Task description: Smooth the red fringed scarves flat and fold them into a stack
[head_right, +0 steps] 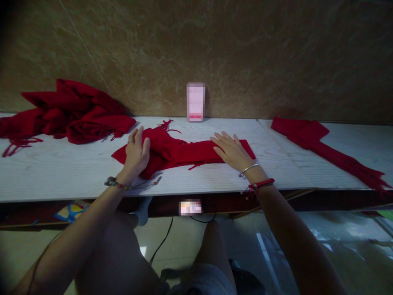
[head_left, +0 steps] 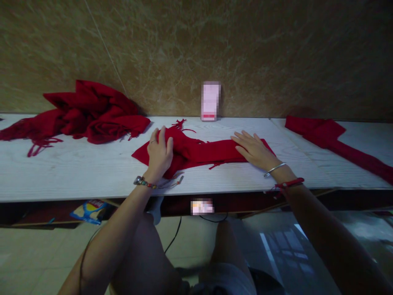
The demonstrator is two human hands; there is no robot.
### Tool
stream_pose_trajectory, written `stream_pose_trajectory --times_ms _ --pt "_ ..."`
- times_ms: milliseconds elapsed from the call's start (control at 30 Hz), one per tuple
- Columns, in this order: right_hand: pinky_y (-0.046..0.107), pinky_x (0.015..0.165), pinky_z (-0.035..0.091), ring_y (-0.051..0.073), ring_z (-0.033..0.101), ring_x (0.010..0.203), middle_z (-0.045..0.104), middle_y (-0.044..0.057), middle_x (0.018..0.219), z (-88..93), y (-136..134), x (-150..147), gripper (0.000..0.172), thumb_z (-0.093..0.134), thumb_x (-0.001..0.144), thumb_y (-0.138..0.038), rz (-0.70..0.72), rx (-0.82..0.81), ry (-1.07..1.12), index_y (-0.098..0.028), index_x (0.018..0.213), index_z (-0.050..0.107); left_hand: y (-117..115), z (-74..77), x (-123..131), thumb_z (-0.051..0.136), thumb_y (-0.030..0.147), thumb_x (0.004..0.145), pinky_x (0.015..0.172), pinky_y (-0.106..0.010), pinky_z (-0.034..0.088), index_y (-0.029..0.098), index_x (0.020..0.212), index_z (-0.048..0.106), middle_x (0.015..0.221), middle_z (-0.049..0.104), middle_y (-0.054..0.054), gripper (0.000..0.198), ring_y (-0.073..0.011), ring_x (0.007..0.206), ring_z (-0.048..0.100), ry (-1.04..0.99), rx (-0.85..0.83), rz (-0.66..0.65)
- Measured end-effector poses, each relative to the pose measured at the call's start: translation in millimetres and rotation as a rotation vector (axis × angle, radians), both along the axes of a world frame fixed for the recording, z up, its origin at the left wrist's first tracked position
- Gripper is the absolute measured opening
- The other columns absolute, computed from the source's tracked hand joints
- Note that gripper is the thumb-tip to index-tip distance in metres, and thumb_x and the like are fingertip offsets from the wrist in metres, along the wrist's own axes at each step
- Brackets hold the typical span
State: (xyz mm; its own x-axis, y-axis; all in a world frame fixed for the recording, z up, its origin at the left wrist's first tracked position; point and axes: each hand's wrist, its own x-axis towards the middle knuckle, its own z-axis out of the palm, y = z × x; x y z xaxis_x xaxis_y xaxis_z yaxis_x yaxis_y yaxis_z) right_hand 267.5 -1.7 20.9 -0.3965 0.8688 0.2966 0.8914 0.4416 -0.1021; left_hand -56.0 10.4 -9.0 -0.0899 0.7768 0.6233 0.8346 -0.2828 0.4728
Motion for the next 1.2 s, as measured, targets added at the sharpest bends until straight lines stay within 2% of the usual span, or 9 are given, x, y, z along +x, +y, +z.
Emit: stream_pose_trajectory --times_ms 67,167,400,667,767,867,1033,1100,1200 --pt "0.063 0.109 0.022 0.028 0.03 0.139 0.043 0.005 0.147 -0.8 -1 -18 0.046 0.033 0.093 -0.036 0.022 0.002 -0.012 -0.027 0.137 0.046 6 -8.4 -18 0.024 0.043 0.095 0.108 -0.049 0.033 0.019 0.142 0.034 0.144 0.04 -0.016 0.053 -0.0283 0.134 0.037 -0.061 -0.118 0.089" --pt "0.064 0.107 0.024 0.028 0.031 0.138 0.042 0.005 0.147 -9.5 4 -30 0.047 0.032 0.093 -0.034 0.009 -0.071 -0.079 -0.028 0.138 0.044 3 -11.8 -34 0.022 0.037 0.094 0.109 -0.056 0.027 0.014 0.146 0.029 0.149 0.034 -0.019 0.057 -0.033 0.138 0.029 0.05 -0.331 0.125" --pt "0.057 0.108 0.028 0.025 0.032 0.137 0.04 0.003 0.148 -22.3 10 6 0.05 0.025 0.094 -0.034 -0.08 -0.132 -0.14 -0.027 0.14 0.042 -18 6.1 -31 0.016 0.027 0.092 0.11 -0.058 0.019 0.01 0.149 0.017 0.152 0.028 -0.014 0.06 -0.0354 0.14 0.023 0.409 -0.61 0.135" --pt "0.059 0.105 0.033 0.026 0.036 0.135 0.044 0.004 0.145 -23.3 10 76 0.05 0.025 0.092 -0.037 -0.08 -0.123 -0.109 -0.029 0.137 0.045 -8 3.1 -66 0.02 0.035 0.092 0.109 -0.057 0.021 0.009 0.149 0.015 0.153 0.024 -0.015 0.062 -0.0363 0.14 0.021 0.644 -0.643 0.024" --pt "0.058 0.106 0.033 0.027 0.036 0.135 0.044 0.005 0.145 -23.8 9 90 0.051 0.025 0.092 -0.039 -0.097 -0.127 -0.102 -0.027 0.137 0.045 -3 2.9 -104 0.018 0.033 0.092 0.109 -0.056 0.021 0.008 0.148 0.022 0.152 0.027 -0.016 0.061 -0.0331 0.141 0.021 0.736 -0.646 -0.109" --pt "0.056 0.107 0.032 0.027 0.036 0.135 0.045 0.007 0.144 -25.2 8 95 0.052 0.025 0.092 -0.039 -0.105 -0.117 -0.09 -0.025 0.137 0.047 -3 5.1 -161 0.018 0.033 0.089 0.109 -0.052 0.025 0.005 0.144 0.031 0.151 0.029 -0.017 0.063 -0.031 0.141 0.022 0.8 -0.654 -0.182" --pt "0.06 0.108 0.029 0.029 0.035 0.136 0.045 0.006 0.145 -25.9 12 97 0.052 0.027 0.091 -0.039 -0.081 -0.147 -0.106 -0.024 0.135 0.049 -18 9.0 -247 0.012 0.044 0.09 0.104 -0.062 0.027 0.013 0.141 0.04 0.146 0.039 -0.015 0.066 -0.0364 0.138 0.027 0.822 -0.609 0.018" --pt "0.062 0.107 0.029 0.03 0.035 0.136 0.044 0.005 0.145 -23.0 15 97 0.051 0.028 0.091 -0.038 -0.073 -0.167 -0.124 -0.026 0.135 0.049 -22 9.0 -256 0.017 0.042 0.09 0.103 -0.064 0.027 0.015 0.14 0.041 0.145 0.041 -0.016 0.062 -0.0369 0.138 0.027 0.81 -0.496 0.08" --pt "0.064 0.105 0.03 0.03 0.036 0.135 0.046 0.004 0.144 -14.7 17 94 0.049 0.031 0.09 -0.039 -0.082 -0.195 -0.155 -0.029 0.134 0.05 -20 11.2 -239 0.025 0.037 0.088 0.101 -0.063 0.03 0.013 0.14 0.039 0.149 0.032 -0.021 0.059 -0.0384 0.138 0.026 0.753 -0.428 0.129"
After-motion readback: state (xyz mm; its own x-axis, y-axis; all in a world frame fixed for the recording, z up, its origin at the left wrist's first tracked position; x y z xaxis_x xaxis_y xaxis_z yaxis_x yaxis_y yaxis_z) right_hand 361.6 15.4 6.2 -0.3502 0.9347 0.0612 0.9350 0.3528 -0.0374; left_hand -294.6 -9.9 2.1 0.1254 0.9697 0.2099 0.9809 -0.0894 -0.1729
